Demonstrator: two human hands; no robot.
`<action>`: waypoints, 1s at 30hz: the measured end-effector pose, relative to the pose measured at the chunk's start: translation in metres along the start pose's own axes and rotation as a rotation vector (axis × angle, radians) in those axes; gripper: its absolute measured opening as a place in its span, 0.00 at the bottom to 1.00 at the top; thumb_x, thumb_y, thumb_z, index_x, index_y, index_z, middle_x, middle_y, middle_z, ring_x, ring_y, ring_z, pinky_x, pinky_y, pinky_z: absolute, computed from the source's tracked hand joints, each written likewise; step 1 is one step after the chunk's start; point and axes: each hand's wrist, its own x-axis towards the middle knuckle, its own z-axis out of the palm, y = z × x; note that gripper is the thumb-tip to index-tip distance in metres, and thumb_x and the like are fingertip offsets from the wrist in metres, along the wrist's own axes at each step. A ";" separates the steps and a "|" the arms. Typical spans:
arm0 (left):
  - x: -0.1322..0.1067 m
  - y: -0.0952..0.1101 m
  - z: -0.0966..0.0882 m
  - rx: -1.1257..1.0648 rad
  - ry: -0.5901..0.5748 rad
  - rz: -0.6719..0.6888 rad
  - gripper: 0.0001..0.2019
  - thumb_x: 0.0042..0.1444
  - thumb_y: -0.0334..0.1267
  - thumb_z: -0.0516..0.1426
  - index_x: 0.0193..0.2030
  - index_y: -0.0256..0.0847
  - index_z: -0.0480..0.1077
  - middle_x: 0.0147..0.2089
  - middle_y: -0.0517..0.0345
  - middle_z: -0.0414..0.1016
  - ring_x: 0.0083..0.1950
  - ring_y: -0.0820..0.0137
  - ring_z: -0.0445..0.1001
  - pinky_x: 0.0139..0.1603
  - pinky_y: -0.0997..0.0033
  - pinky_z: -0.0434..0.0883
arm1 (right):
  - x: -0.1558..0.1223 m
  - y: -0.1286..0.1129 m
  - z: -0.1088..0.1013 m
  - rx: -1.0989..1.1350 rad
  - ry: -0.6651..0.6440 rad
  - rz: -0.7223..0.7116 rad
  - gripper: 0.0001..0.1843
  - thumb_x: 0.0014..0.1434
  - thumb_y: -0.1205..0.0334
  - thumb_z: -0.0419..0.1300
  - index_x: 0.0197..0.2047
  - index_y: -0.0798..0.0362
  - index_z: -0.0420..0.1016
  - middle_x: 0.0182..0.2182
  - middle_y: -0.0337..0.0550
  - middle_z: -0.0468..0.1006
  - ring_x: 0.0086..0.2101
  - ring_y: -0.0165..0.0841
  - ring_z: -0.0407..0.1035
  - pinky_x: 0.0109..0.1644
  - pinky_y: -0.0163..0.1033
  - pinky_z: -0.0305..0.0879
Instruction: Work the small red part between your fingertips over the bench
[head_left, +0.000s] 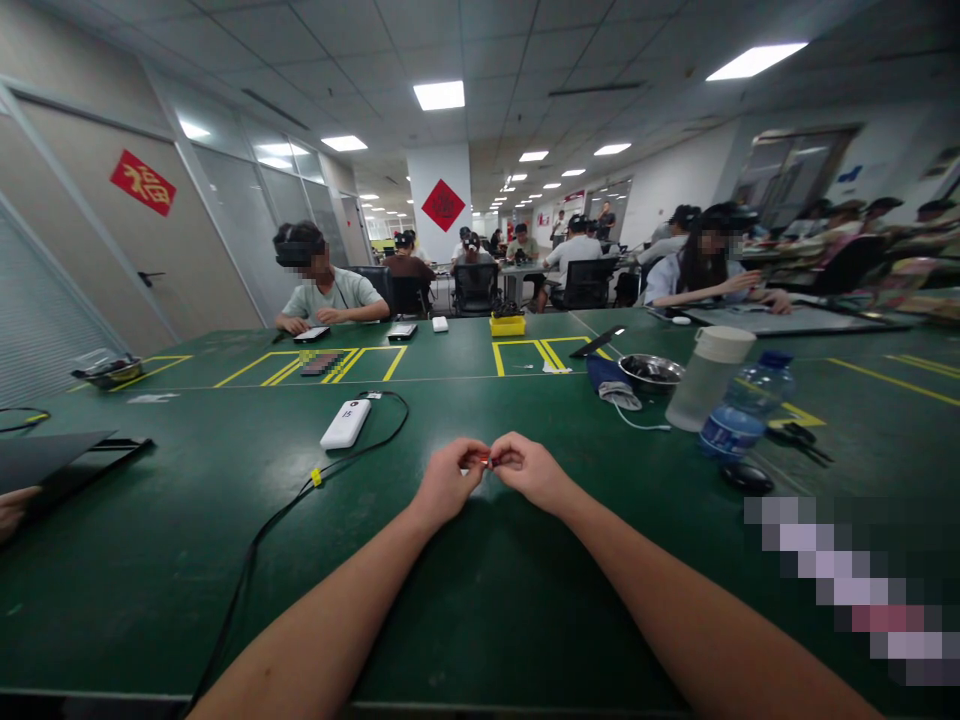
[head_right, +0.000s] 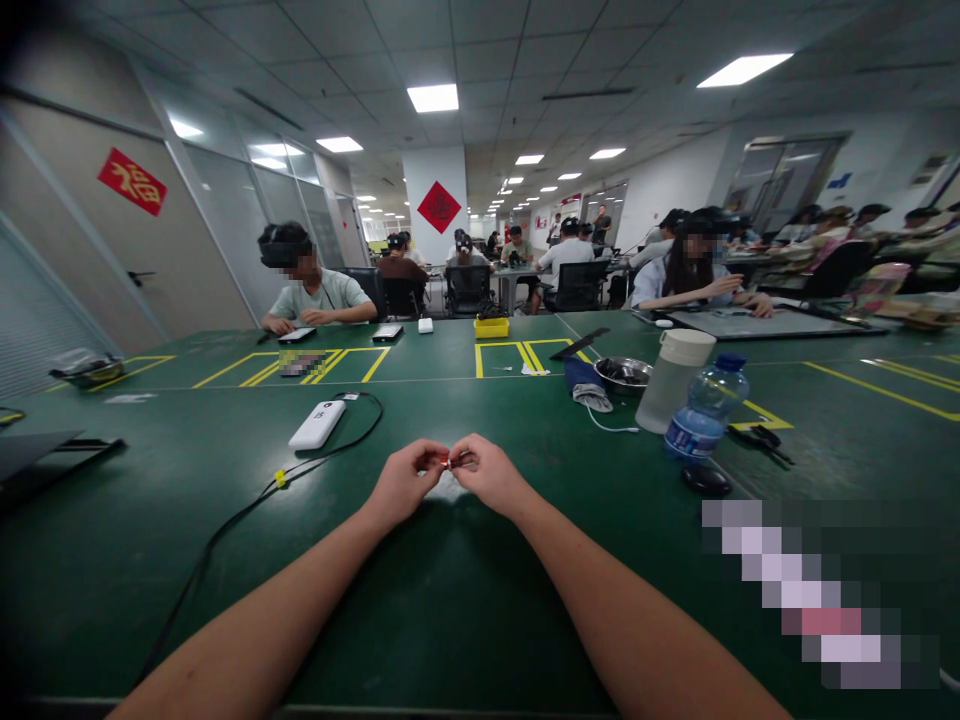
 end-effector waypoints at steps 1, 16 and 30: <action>0.000 -0.001 0.000 0.008 -0.001 0.004 0.10 0.51 0.27 0.55 0.39 0.39 0.72 0.35 0.56 0.76 0.35 0.72 0.73 0.38 0.74 0.69 | 0.000 0.000 0.000 -0.006 0.000 -0.002 0.10 0.48 0.72 0.57 0.36 0.55 0.69 0.34 0.41 0.72 0.35 0.31 0.70 0.44 0.39 0.67; 0.000 -0.002 0.003 0.040 0.009 0.018 0.10 0.51 0.27 0.55 0.40 0.39 0.72 0.36 0.56 0.76 0.36 0.72 0.73 0.39 0.74 0.69 | 0.001 0.010 -0.003 -0.053 0.013 -0.045 0.10 0.48 0.72 0.57 0.36 0.55 0.70 0.34 0.41 0.72 0.36 0.31 0.70 0.43 0.39 0.67; 0.000 -0.004 0.005 0.077 0.008 0.030 0.10 0.51 0.27 0.54 0.40 0.39 0.72 0.36 0.57 0.76 0.36 0.72 0.73 0.40 0.73 0.69 | 0.001 0.004 -0.003 -0.101 0.022 -0.049 0.10 0.47 0.73 0.57 0.35 0.55 0.71 0.33 0.41 0.71 0.35 0.30 0.68 0.43 0.39 0.67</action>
